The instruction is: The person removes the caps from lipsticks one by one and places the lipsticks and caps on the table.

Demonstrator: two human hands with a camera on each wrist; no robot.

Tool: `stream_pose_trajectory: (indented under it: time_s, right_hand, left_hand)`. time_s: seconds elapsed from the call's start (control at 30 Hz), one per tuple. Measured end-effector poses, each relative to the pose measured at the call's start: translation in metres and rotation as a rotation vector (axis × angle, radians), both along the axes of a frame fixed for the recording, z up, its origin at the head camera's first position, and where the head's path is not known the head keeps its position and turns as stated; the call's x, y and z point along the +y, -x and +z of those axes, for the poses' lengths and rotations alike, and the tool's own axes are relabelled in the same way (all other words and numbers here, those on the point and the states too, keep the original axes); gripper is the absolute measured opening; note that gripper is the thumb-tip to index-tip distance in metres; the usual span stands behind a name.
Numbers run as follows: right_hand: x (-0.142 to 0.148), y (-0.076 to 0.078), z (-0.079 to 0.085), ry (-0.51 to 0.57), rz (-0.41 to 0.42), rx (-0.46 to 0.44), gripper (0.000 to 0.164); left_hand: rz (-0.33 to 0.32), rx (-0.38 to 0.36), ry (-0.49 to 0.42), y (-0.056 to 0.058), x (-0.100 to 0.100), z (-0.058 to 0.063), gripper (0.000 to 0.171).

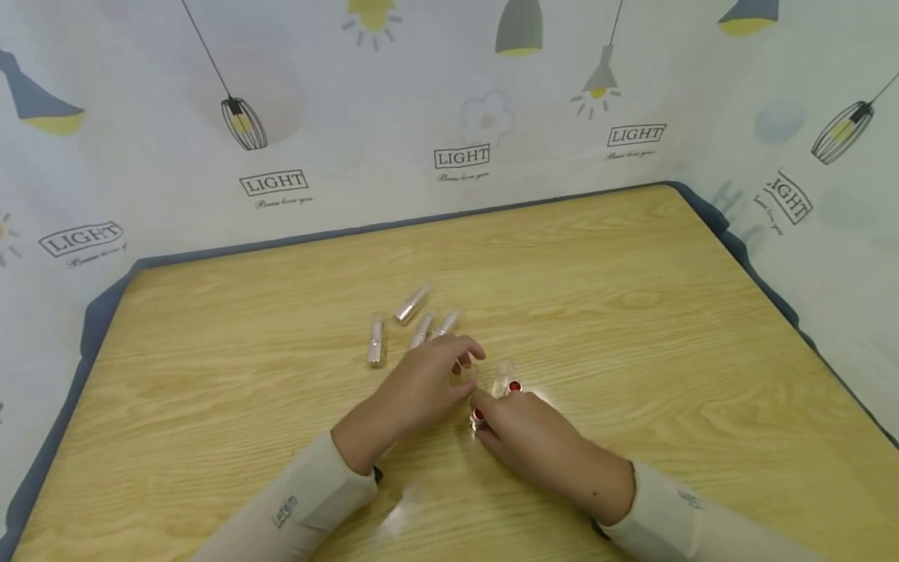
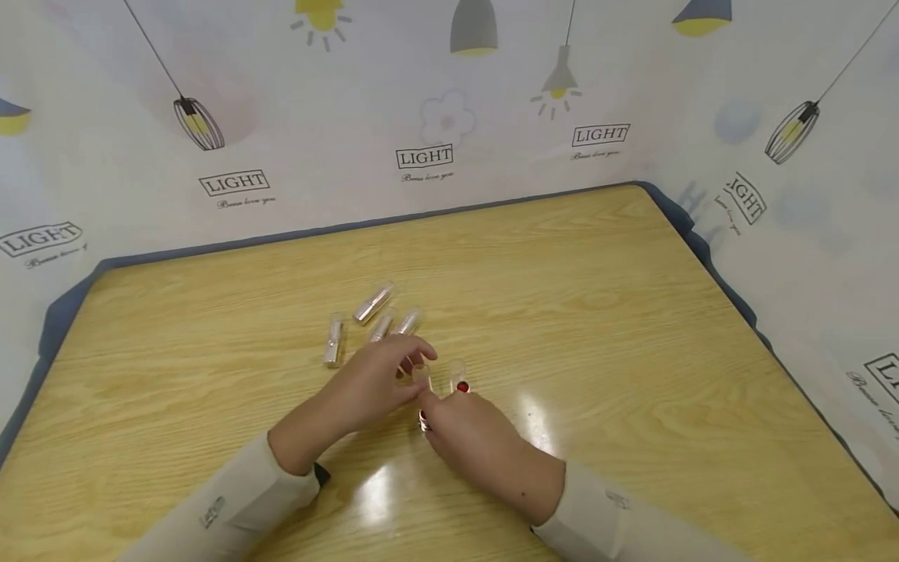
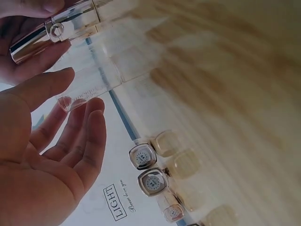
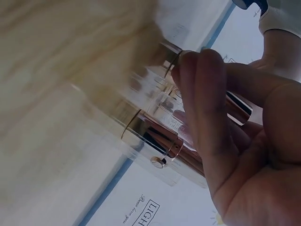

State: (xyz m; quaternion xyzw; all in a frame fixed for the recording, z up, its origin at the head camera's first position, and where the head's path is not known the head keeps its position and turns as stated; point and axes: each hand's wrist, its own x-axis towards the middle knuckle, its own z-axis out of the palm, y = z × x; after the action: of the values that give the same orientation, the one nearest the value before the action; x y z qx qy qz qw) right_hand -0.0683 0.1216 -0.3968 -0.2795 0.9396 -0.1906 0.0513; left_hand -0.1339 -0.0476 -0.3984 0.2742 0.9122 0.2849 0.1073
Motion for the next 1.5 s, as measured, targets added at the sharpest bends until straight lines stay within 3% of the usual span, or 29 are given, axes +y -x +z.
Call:
stream_pose_trajectory:
  time_s: [0.4, 0.63, 1.07, 1.5]
  right_hand:
    - [-0.0035, 0.0011, -0.0005, 0.025, -0.045, 0.029, 0.015]
    - [-0.0042, 0.0009, 0.0023, 0.008, -0.047, 0.030, 0.014]
    - [-0.0036, -0.0001, 0.0056, -0.135, -0.037, 0.182, 0.020]
    - [-0.0040, -0.0006, 0.0062, -0.144, -0.069, 0.164, 0.020]
  left_hand:
    - [-0.040, -0.032, 0.006, -0.0050, -0.0092, -0.0006, 0.044]
    - [-0.044, -0.033, 0.004, -0.0052, -0.0082, 0.0006, 0.037]
    - [-0.051, 0.013, 0.005, -0.0046, -0.0045, -0.0002, 0.028]
    - [-0.048, 0.019, 0.003, -0.0039, -0.0033, -0.0026, 0.029]
